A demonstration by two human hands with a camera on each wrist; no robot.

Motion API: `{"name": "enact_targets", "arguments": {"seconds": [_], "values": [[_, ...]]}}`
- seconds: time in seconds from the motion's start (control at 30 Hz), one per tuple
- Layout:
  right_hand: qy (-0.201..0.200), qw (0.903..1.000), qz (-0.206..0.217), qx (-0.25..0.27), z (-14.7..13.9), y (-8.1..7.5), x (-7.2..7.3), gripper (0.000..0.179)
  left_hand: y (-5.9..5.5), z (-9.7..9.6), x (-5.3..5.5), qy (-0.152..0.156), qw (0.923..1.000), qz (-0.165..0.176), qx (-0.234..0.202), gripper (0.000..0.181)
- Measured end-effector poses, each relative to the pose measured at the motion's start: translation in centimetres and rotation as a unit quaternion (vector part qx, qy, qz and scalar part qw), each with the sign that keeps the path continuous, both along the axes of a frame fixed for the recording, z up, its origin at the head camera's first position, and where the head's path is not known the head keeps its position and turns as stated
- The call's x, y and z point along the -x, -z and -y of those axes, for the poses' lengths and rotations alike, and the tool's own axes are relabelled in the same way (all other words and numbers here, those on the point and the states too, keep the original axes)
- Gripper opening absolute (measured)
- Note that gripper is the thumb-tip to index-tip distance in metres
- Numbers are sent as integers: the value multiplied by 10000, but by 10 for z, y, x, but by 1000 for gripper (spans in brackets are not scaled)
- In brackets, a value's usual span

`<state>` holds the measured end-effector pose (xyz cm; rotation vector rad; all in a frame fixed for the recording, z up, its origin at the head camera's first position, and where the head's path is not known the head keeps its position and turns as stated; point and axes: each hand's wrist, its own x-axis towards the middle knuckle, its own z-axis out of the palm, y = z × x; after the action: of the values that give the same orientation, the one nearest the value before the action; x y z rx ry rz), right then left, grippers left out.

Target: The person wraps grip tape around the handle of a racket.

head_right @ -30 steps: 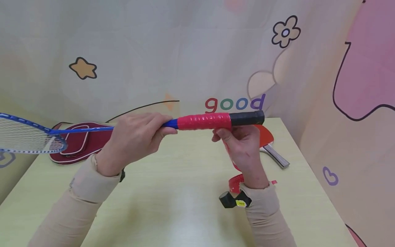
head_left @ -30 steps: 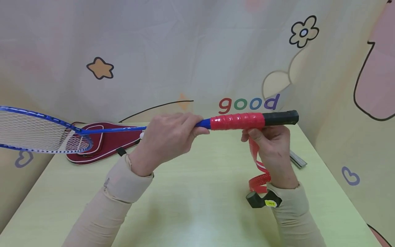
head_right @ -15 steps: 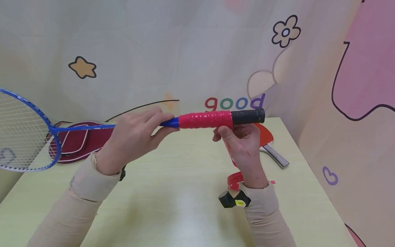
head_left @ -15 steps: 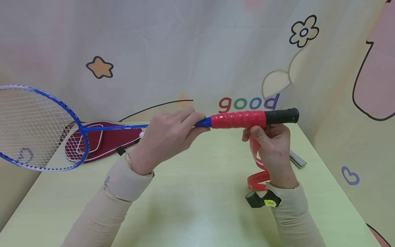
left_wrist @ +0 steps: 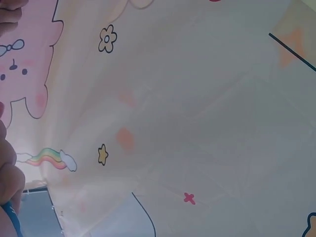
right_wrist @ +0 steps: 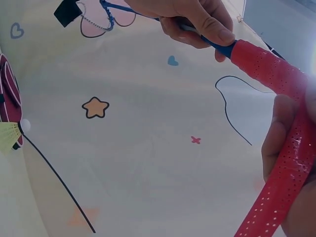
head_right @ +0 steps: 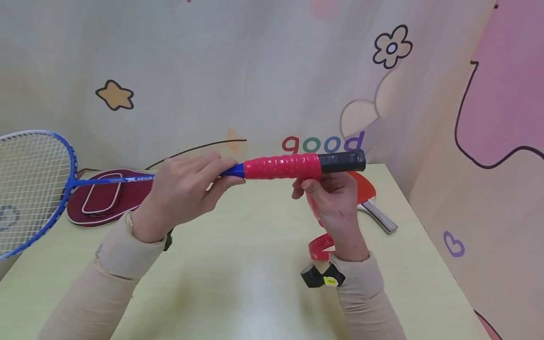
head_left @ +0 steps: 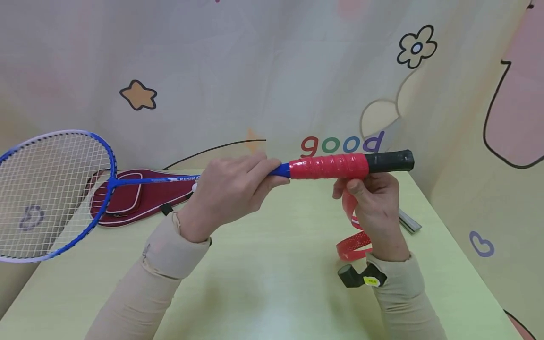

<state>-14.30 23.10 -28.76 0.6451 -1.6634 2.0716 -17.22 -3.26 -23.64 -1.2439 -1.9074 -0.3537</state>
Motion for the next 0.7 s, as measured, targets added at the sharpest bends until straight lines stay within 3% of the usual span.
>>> {"name": "enact_targets", "arguments": {"seconds": [0.3, 0.5, 0.7], "values": [[-158, 9995, -277, 70, 1, 0, 4, 35, 2, 1, 3, 126, 9996, -229, 62, 27], [-519, 9972, -432, 334, 2, 0, 6, 40, 2, 3, 3, 151, 9994, -246, 190, 28], [-525, 9967, -426, 447, 2, 1, 4, 37, 2, 1, 2, 104, 9996, -160, 208, 31]]}}
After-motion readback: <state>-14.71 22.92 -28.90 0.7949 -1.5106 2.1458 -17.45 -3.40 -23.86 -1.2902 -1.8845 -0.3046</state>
